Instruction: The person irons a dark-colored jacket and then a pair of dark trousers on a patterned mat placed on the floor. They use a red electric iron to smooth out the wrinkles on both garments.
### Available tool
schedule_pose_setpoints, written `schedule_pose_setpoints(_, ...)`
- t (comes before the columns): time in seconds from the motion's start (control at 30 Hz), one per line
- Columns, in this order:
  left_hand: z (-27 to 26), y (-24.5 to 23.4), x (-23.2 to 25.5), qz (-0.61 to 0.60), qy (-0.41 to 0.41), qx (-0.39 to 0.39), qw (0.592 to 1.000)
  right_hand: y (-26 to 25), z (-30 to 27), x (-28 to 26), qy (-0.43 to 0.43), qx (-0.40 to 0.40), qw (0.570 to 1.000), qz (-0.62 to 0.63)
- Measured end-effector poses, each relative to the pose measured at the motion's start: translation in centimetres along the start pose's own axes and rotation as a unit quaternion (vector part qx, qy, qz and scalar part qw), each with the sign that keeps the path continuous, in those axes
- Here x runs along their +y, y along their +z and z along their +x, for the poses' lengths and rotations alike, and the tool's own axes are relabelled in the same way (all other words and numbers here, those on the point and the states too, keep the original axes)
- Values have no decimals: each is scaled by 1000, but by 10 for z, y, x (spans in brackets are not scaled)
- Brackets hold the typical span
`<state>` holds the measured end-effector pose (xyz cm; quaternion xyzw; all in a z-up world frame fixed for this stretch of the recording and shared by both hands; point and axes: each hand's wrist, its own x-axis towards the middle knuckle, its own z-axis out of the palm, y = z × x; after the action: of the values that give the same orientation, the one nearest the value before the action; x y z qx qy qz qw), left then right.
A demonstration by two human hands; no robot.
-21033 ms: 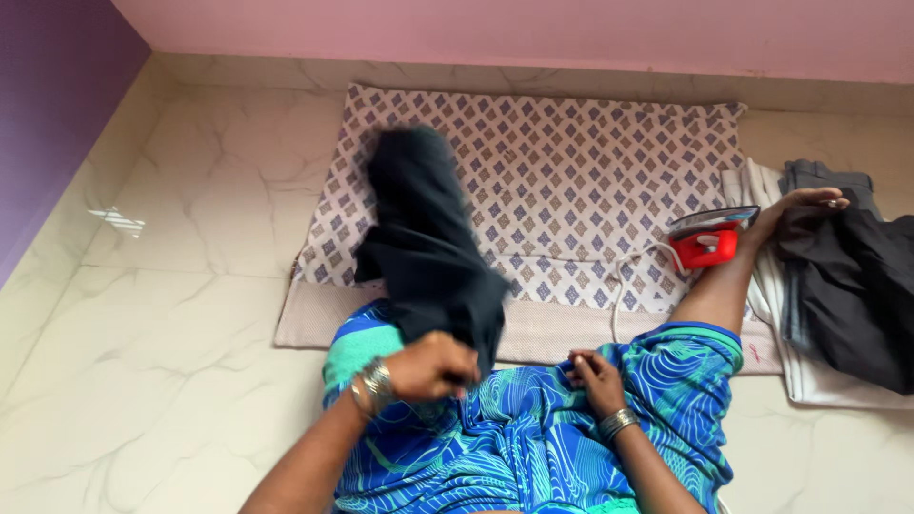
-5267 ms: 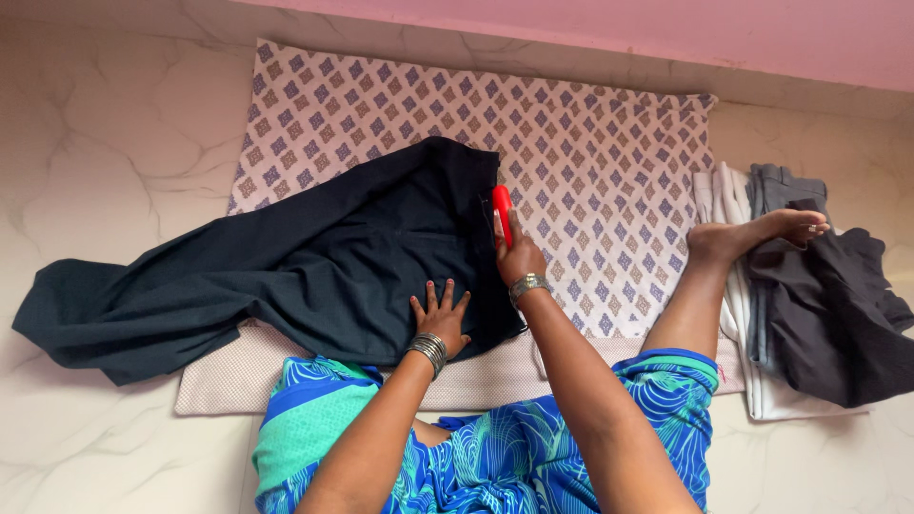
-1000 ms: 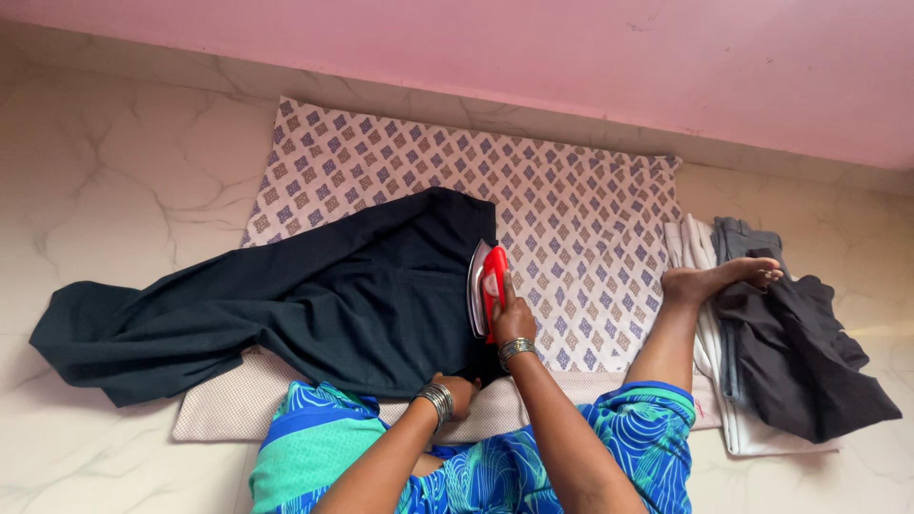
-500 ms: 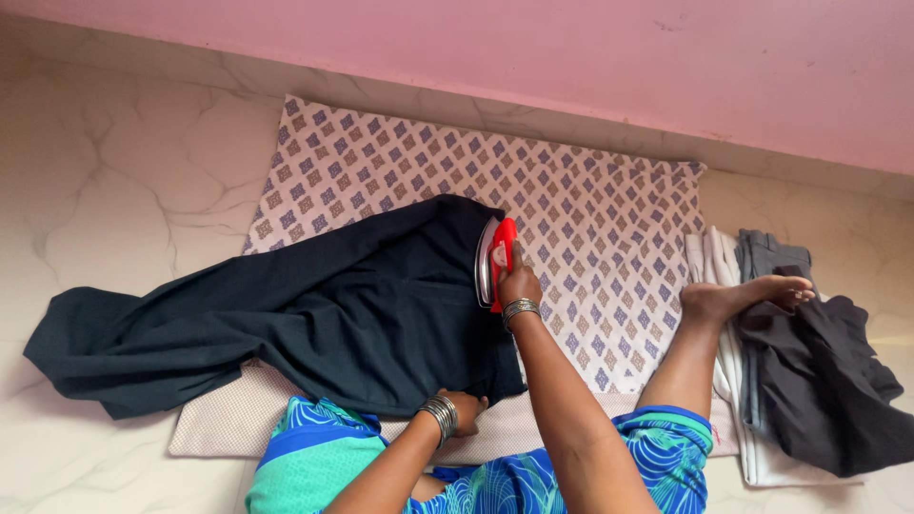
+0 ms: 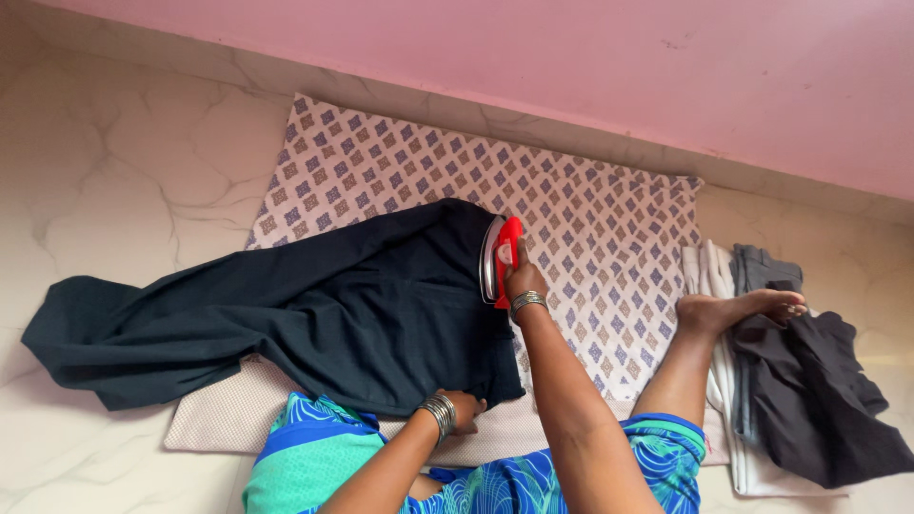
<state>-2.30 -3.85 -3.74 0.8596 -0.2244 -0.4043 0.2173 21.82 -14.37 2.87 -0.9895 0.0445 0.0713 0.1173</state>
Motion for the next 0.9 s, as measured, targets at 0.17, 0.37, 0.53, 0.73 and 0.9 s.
schedule_pose_setpoints(0.17, -1, -1, -4, -17, 4, 34, 999, 3, -23, 11, 5, 12, 1000, 0)
schedule_pose_setpoints(0.37, -3, -4, -5, -29, -2, 47, 998, -4, -67, 21, -9, 20, 1000, 20)
schedule_pose_setpoints(0.53, -5, -3, -6, -29, -3, 68, 997, -10, -96, 27, -17, 19, 1000, 13)
schedule_pose_setpoints(0.73, 0, 3, -14, -31, 11, 89, 996, -11, -125, 40, -18, 3, 1000, 3)
schedule_pose_setpoints(0.9, -3, 6, -25, -92, 61, 180, 977, -4, -149, 52, -5, -12, 1000, -11)
